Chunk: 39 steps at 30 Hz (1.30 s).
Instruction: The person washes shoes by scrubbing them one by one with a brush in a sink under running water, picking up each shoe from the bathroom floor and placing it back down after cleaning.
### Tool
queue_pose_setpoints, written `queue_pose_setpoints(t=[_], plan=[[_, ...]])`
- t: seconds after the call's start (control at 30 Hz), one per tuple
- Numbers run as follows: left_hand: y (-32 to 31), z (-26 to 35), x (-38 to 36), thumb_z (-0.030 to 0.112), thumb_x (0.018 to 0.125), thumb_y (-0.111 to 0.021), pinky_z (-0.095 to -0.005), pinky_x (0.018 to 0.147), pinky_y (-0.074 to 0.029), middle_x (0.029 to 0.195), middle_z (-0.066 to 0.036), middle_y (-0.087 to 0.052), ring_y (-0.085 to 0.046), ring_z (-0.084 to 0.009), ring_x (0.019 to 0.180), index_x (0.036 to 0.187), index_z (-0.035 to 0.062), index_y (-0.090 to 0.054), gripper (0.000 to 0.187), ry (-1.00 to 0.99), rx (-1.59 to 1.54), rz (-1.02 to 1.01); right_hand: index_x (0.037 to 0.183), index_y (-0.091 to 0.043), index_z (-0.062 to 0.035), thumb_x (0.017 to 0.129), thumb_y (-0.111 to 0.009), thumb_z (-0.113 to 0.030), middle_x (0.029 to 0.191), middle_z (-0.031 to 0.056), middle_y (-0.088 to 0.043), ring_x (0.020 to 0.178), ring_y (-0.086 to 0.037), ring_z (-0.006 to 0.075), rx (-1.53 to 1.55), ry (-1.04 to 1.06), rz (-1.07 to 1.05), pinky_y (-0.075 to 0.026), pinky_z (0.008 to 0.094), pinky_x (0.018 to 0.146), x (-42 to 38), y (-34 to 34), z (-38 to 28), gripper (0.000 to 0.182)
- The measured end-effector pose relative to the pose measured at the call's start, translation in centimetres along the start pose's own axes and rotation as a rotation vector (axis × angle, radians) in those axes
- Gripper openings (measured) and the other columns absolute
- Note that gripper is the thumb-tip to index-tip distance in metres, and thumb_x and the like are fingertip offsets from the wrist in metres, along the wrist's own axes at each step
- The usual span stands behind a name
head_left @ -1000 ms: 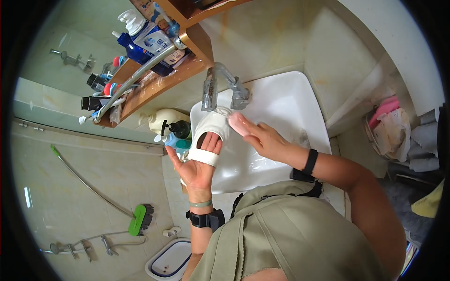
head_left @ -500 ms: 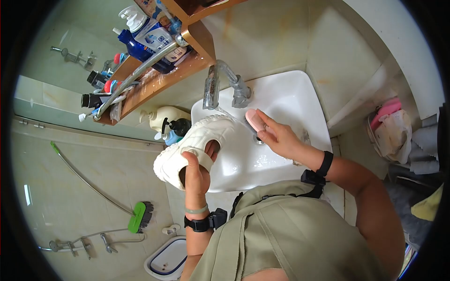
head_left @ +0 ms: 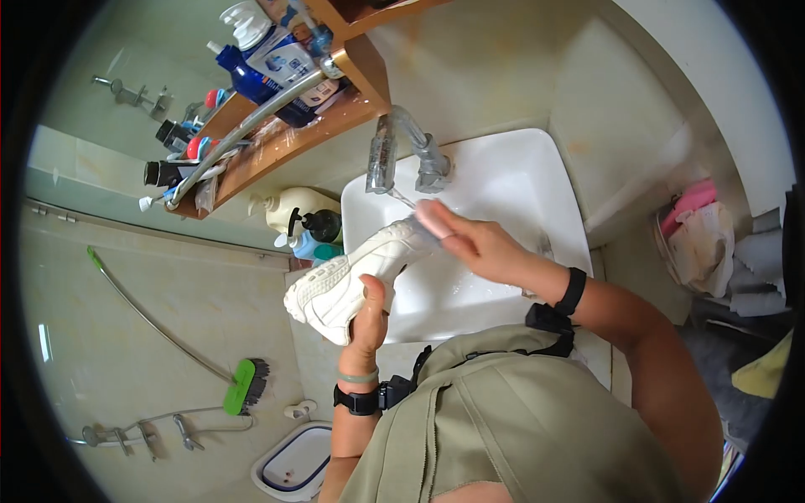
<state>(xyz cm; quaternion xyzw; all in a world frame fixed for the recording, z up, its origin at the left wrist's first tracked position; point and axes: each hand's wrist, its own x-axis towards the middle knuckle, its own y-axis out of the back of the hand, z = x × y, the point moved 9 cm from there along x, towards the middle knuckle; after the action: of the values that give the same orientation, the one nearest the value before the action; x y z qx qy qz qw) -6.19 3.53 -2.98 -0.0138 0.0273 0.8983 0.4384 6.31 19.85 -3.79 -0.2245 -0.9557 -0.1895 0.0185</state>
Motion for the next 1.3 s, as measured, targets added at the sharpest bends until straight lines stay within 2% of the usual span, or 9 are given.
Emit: queue_pose_setpoints(t=[0.03,0.23,0.4,0.53,0.67,0.9,1.07,1.13,1.3], plan=[[-0.6,0.4,-0.4,0.057,0.092,-0.044,-0.0392,0.106,-0.035,0.134,-0.01,-0.049,-0.048,-0.0236,0.123,0.138,0.0028,-0.038,0.071,0.077,-0.078,-0.043,0.147,-0.024,-0.0147,0.093,-0.053,-0.025,0.091,0.021,-0.065,0.079,-0.064,0.036,-0.012,-0.179,-0.039,-0.049,0.0391,0.072,-0.3,-0.2,2.5,0.062],[-1.4,-0.4,0.8,0.064,0.088,-0.045,-0.0416,0.106,-0.034,0.138,-0.014,-0.046,-0.046,-0.0286,0.126,0.14,0.0031,-0.035,0.081,0.132,-0.228,-0.067,0.147,-0.026,-0.0145,0.093,-0.053,-0.026,0.09,0.0224,-0.065,0.08,-0.064,0.0352,0.027,0.056,0.092,-0.049,0.0399,0.072,-1.0,0.0,-1.5,0.061],[-1.0,1.6,1.3,0.067,0.086,-0.044,-0.043,0.108,-0.031,0.139,-0.014,-0.044,-0.043,-0.0305,0.128,0.143,0.0041,-0.031,0.086,0.081,-0.328,-0.079,0.145,-0.027,-0.0044,0.092,-0.056,-0.026,0.089,0.0236,-0.063,0.081,-0.063,0.0361,-0.153,-0.147,0.021,-0.048,0.0397,0.073,-1.7,1.5,5.0,0.065],[0.8,0.2,1.0,0.05,0.088,-0.06,-0.0342,0.095,-0.042,0.122,-0.008,-0.056,-0.054,-0.0229,0.11,0.128,0.0045,-0.052,0.061,0.076,-0.214,-0.091,0.134,-0.041,0.0024,0.084,-0.068,-0.034,0.093,0.0187,-0.063,0.077,-0.062,0.0293,-0.09,0.055,0.345,-0.048,0.0367,0.073,-2.9,3.9,2.6,0.068],[-1.4,1.0,0.3,0.039,0.084,-0.069,-0.0314,0.097,-0.039,0.123,-0.007,-0.056,-0.051,-0.0204,0.112,0.126,0.003,-0.053,0.058,0.162,0.293,-0.207,0.123,-0.047,0.0026,0.076,-0.077,-0.035,0.098,0.0131,-0.061,0.081,-0.06,0.0218,0.06,-0.22,0.075,-0.049,0.0343,0.075,-1.6,2.9,4.1,0.067],[-8.7,0.0,0.3,0.043,0.084,-0.069,-0.0313,0.104,-0.033,0.134,-0.009,-0.049,-0.044,-0.0191,0.122,0.135,0.0002,-0.044,0.071,0.25,-0.047,-0.61,0.125,-0.048,0.0029,0.077,-0.076,-0.017,0.119,0.0088,-0.056,0.107,-0.055,0.0156,0.343,-0.192,-0.064,-0.044,0.0309,0.093,-2.1,1.8,4.4,0.059],[-11.7,1.6,0.3,0.044,0.083,-0.07,-0.0314,0.103,-0.034,0.133,-0.01,-0.05,-0.045,-0.0189,0.121,0.134,-0.0007,-0.045,0.072,0.129,-0.32,-0.708,0.119,-0.051,0.0016,0.072,-0.081,-0.022,0.109,0.0065,-0.058,0.103,-0.055,0.0155,0.241,-0.25,-0.229,-0.044,0.0308,0.091,-3.7,3.8,3.2,0.061],[-11.4,-0.5,0.6,0.046,0.082,-0.07,-0.0314,0.101,-0.037,0.13,-0.011,-0.053,-0.048,-0.0192,0.118,0.13,-0.0005,-0.05,0.069,0.268,-0.009,-0.667,0.131,-0.041,0.0042,0.07,-0.082,-0.026,0.113,0.01,-0.057,0.104,-0.054,0.0181,0.009,-0.293,-0.127,-0.044,0.0311,0.091,-4.1,6.1,2.1,0.08],[-10.6,-5.1,1.9,0.049,0.084,-0.066,-0.0215,0.071,-0.042,0.088,0.001,-0.057,-0.048,-0.0062,0.079,0.109,-0.0028,-0.062,0.058,0.582,0.106,-0.604,0.112,-0.05,-0.0007,0.07,-0.083,-0.026,0.1,0.0052,-0.055,0.092,-0.052,0.0139,-0.048,-0.363,0.003,-0.045,0.0294,0.082,-5.2,8.6,1.0,0.059]])
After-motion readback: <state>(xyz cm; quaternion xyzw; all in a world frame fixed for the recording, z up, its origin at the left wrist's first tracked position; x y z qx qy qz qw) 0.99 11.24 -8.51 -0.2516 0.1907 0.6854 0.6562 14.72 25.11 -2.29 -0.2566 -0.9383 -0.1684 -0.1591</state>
